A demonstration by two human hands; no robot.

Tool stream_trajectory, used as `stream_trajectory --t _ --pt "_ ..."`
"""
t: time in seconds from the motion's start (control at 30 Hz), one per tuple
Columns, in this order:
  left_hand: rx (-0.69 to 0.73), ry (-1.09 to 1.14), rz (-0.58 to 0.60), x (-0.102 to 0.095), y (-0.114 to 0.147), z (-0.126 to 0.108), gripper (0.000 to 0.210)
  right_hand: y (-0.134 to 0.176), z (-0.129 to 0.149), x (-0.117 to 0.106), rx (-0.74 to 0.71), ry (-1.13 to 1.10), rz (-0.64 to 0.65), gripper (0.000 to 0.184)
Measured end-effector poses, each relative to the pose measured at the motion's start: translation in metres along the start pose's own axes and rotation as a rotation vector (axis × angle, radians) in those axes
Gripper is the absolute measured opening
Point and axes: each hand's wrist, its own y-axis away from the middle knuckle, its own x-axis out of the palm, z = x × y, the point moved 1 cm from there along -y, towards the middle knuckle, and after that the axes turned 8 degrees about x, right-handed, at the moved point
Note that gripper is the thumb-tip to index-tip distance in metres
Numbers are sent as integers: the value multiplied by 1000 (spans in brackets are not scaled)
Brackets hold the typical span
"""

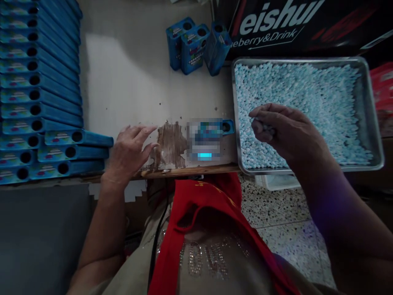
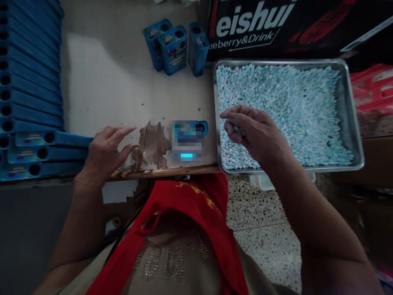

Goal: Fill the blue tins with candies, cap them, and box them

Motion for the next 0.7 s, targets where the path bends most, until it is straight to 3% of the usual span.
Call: stream_trajectory --t 0.27,0.53,0.7 --pt "-7 0 -13 6 11 9 43 10 28 33 -76 177 207 23" --pt "-65 132 -67 10 19 17 31 5 30 41 -118 329 210 21" --pt "-77 157 -116 6 16 14 28 8 35 43 -104 243 227 22"
